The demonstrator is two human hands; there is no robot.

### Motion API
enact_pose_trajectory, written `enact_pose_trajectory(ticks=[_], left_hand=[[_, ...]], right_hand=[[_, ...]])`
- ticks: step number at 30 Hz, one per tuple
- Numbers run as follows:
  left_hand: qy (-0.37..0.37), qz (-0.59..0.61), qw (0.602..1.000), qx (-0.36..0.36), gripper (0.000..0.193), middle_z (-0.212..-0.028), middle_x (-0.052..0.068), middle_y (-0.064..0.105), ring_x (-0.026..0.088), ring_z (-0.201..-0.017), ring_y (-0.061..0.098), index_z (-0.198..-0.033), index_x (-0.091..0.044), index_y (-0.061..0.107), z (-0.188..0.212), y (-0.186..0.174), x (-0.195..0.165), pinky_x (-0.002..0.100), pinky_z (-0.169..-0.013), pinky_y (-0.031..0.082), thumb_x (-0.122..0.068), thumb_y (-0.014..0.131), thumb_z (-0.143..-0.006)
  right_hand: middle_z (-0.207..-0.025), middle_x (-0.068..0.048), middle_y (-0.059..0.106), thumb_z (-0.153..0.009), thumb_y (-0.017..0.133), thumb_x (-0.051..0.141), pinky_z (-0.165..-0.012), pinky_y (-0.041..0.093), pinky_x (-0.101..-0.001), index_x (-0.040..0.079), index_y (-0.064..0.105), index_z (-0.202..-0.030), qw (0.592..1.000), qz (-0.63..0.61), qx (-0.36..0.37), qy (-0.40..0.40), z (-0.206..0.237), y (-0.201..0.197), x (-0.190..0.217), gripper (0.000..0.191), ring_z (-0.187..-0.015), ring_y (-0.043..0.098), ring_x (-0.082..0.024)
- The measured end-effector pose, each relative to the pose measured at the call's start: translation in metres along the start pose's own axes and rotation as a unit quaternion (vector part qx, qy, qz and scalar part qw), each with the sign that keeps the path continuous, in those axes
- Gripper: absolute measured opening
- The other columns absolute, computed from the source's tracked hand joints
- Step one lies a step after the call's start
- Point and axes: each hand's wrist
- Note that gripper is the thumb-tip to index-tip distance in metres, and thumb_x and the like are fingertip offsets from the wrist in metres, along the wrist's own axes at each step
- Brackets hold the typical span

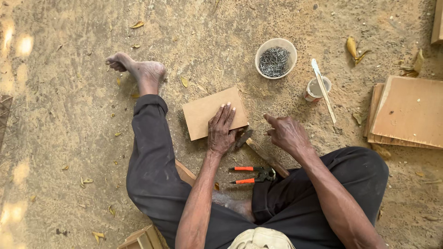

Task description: The person sits on the ground assembling small wooden boxes. They apply glue with a brush to a wooden frame, place a flat board on top, position nails, and hammer the nails to attach the board, working on one box at a time.

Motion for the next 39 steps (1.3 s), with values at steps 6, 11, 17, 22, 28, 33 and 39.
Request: enact_pose_trajectory(ticks=[6,11,17,22,28,33,39], left_hand=[[0.018,0.034,0.999,-0.004,0.078,-0.163,0.007,0.038,0.028,-0.15,0.034,-0.153,-0.013,0.045,0.0,-0.003,0.003,0.046,-0.116,0.032,-0.042,0.076,-0.087],[0.004,-0.002,1.0,-0.01,0.073,-0.165,0.006,0.04,0.026,-0.152,0.036,-0.155,-0.014,0.048,0.002,0.005,-0.001,0.044,-0.118,0.035,-0.037,0.073,-0.091],[-0.003,0.018,1.0,-0.009,0.068,-0.164,0.004,0.042,0.026,-0.153,0.037,-0.152,-0.014,0.051,-0.001,0.0,-0.004,0.044,-0.12,0.036,-0.037,0.072,-0.092],[0.009,0.029,0.999,0.022,0.077,-0.158,0.01,0.042,0.029,-0.146,0.04,-0.146,-0.009,0.052,-0.011,0.012,0.013,0.045,-0.116,0.034,-0.052,0.073,-0.085],[-0.045,0.052,0.996,0.05,0.083,-0.17,0.015,0.039,0.028,-0.139,0.049,-0.156,-0.003,0.046,-0.053,0.04,0.032,0.047,-0.118,0.037,-0.051,0.07,-0.092],[-0.061,0.032,0.994,0.083,0.121,-0.15,0.024,0.045,0.036,-0.132,0.05,-0.147,0.002,0.049,-0.088,0.026,0.033,0.062,-0.115,0.027,-0.058,0.096,-0.053],[-0.183,0.093,0.964,0.171,0.131,-0.141,0.016,0.059,0.037,-0.128,0.056,-0.142,-0.011,0.058,-0.112,0.005,0.028,0.051,-0.106,0.05,-0.055,0.098,-0.026]], right_hand=[[-0.059,-0.006,0.062,-0.095,0.066,0.017,-0.04,0.046,-0.0332,0.019,0.058,-0.139,0.999,-0.036,0.005,-0.017,-0.003,0.001,0.008,0.044,-0.043,0.047,-0.015],[-0.064,-0.007,0.065,-0.095,0.067,0.021,-0.044,0.049,-0.0367,0.021,0.057,-0.142,0.999,-0.035,0.035,0.008,-0.003,0.0,0.008,0.048,-0.047,0.052,-0.017],[-0.067,-0.01,0.067,-0.089,0.068,0.012,-0.05,0.053,-0.0408,0.021,0.057,-0.142,0.999,0.004,-0.003,-0.036,-0.01,0.005,0.009,0.055,-0.054,0.061,-0.022],[-0.072,-0.013,0.07,-0.09,0.065,0.01,-0.059,0.056,-0.0445,0.023,0.059,-0.142,0.999,0.035,0.04,-0.013,-0.01,0.011,0.006,0.054,-0.063,0.068,-0.026],[-0.079,-0.015,0.073,-0.089,0.067,0.011,-0.059,0.058,-0.0448,0.022,0.057,-0.144,0.999,0.006,0.019,-0.029,-0.008,0.009,0.0,0.056,-0.067,0.07,-0.027],[-0.082,-0.012,0.072,-0.091,0.069,0.016,-0.059,0.06,-0.0425,0.026,0.054,-0.146,0.999,0.019,0.047,-0.005,-0.007,0.002,0.009,0.058,-0.068,0.071,-0.026],[-0.082,-0.011,0.071,-0.091,0.072,0.02,-0.064,0.061,-0.0403,0.029,0.052,-0.147,0.997,0.029,0.067,-0.01,-0.006,0.001,0.017,0.06,-0.071,0.07,-0.025]])
Point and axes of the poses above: each hand's wrist, its own z-axis away from the middle knuckle, its own y-axis out of the palm, x = y × z
